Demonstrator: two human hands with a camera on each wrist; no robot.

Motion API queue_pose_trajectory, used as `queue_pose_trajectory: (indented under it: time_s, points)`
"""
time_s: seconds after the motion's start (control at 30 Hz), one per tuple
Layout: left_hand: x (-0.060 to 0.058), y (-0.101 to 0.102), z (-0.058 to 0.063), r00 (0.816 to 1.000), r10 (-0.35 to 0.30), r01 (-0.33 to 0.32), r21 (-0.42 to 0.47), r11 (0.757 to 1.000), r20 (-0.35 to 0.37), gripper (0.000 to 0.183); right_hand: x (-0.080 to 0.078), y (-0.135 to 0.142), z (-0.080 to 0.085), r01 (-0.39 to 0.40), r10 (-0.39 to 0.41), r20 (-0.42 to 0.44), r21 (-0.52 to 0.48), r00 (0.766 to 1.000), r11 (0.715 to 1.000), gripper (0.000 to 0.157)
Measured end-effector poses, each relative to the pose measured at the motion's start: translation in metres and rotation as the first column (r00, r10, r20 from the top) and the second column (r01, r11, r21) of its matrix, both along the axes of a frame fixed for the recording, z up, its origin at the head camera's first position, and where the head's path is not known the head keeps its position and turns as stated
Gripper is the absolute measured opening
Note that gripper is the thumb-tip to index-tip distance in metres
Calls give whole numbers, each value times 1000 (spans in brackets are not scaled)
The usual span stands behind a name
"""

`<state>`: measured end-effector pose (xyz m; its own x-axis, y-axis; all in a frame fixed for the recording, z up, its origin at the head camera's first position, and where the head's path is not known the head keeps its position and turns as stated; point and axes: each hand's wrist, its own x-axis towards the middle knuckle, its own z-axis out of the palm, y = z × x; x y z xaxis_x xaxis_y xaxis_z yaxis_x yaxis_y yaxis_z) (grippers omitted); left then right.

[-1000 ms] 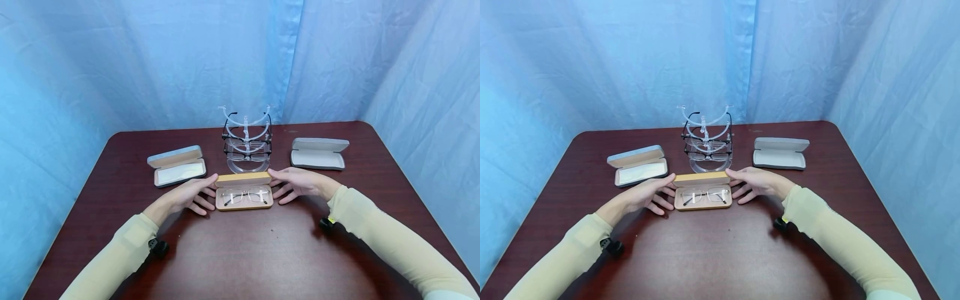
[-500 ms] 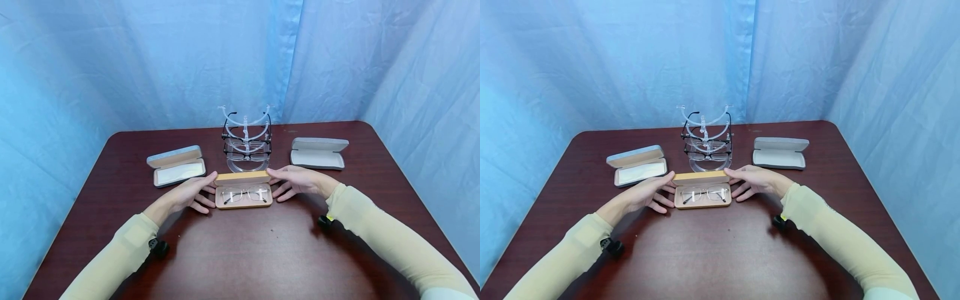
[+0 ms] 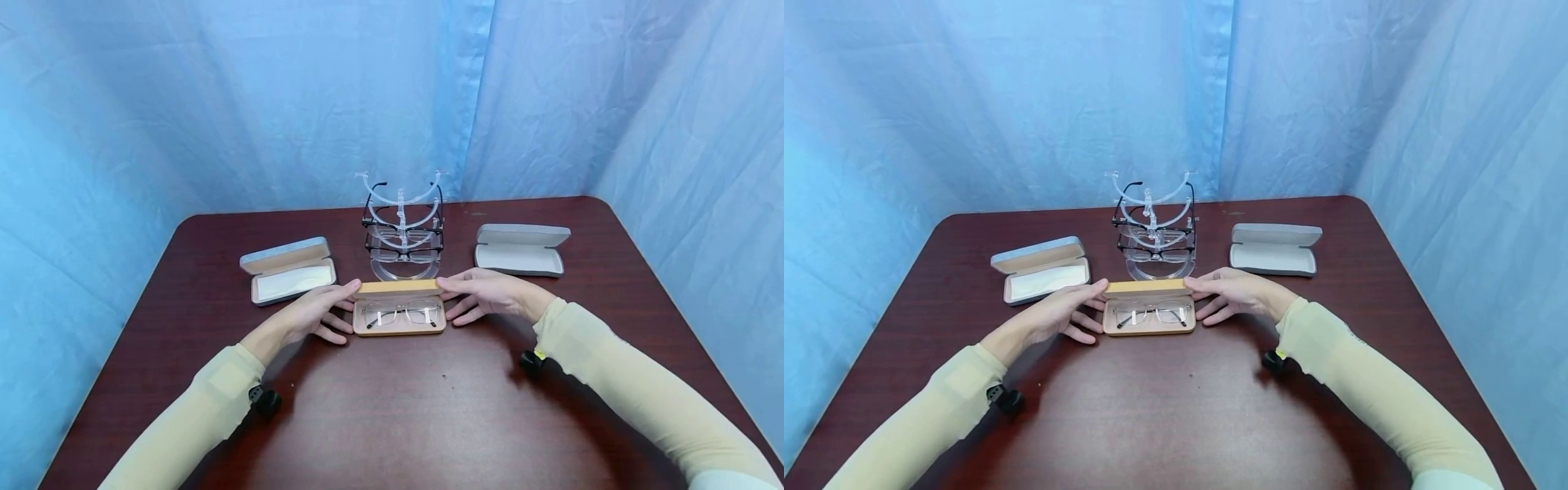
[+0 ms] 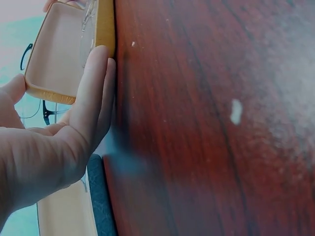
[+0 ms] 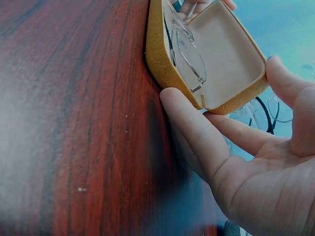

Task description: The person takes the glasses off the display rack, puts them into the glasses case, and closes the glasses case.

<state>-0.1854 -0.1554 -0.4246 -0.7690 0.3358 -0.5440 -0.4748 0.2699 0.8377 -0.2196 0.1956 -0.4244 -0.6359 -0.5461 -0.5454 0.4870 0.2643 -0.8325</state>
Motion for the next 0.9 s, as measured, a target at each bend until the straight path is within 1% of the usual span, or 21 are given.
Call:
queue_pose_trajectory:
  time_s: [0.17, 0.37, 0.6, 0.67, 0.8, 0.9]
  points:
    - [1, -1, -2, 1000, -7, 7, 8, 1000, -15, 77, 1, 1, 0, -3, 3, 0, 5, 1000, 1000, 70]
    - [2, -2, -4, 999, -19, 19, 16, 1000, -36, 74, 1, 3, -3, 2, -3, 4, 11, 1000, 1000, 69]
    - [5, -5, -6, 998, -42, 42, 10, 999, -56, 66, 3, 4, -6, -19, 19, 15, 13, 1000, 1000, 75]
    - [6, -5, -6, 997, -46, 47, 12, 999, -60, 64, 3, 4, -7, -20, 20, 17, 9, 1000, 1000, 74]
    - [8, -5, -6, 997, -51, 52, 19, 998, -62, 63, 2, 5, -9, -19, 19, 26, 1, 999, 1000, 71]
    - [7, -5, -6, 996, -52, 54, 25, 998, -68, 63, 2, 6, -10, -28, 28, 20, -1, 999, 1000, 73]
